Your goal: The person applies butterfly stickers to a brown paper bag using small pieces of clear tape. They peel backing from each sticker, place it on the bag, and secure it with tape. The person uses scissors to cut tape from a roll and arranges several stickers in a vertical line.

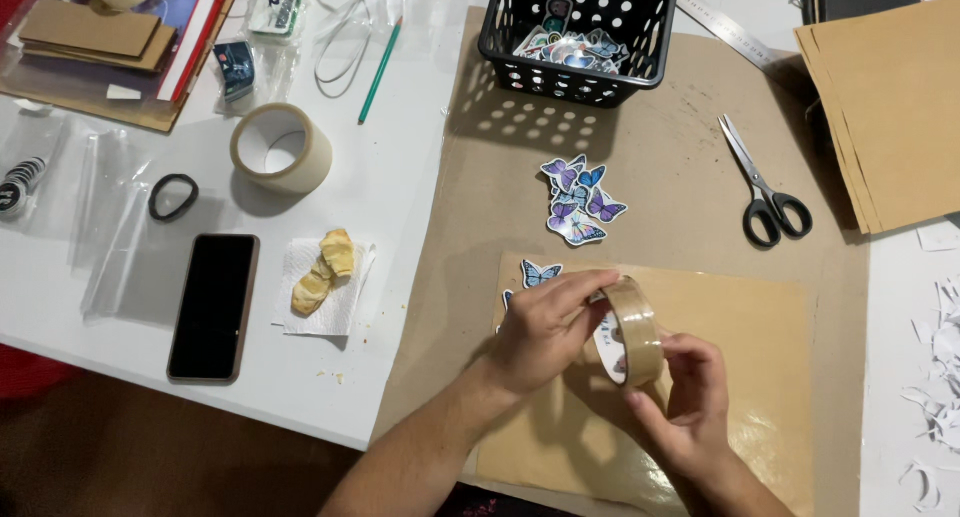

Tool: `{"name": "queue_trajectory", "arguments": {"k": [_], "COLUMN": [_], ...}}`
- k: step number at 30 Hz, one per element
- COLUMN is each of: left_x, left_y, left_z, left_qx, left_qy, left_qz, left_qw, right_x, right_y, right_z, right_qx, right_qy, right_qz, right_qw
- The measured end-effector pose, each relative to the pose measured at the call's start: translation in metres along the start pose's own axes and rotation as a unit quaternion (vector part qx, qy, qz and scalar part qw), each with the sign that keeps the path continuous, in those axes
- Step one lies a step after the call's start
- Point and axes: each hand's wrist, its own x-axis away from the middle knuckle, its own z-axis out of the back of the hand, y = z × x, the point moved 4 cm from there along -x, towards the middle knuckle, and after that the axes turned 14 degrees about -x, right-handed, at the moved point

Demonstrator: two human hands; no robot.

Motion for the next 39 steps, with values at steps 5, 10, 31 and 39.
{"name": "queue_trajectory", "arguments": {"k": [5, 10, 31, 39], "left_x": [-0.001, -0.005, 0.019, 0.01], "left_y": [0.019, 0.047, -0.004, 0.021], "left_z": [0.017, 0.017, -0.018, -0.008], "left_qx": [-0.175, -0.196, 0.162, -0.075], "left_qy": [0.049, 0.078, 0.036, -0.011], "left_qz": [-0.178, -0.321, 0.245, 0.033], "left_qw": [0.967, 0.923, 0.955, 0.997], "right_x": [-0.009, -0.017, -0.007, -0.005], "right_y": [-0.018, -0.033, -0.049, -0.042], "right_z": [-0.016, -0.028, -0.022, -0.017], "right_qx": [0.24, 0.374, 0.388, 0.396], "right_qy": [-0.082, -0.08, -0.049, -0.041], "right_qz": [0.194, 0.227, 0.344, 0.342], "right_qw": [0.948, 0.895, 0.854, 0.851]}}
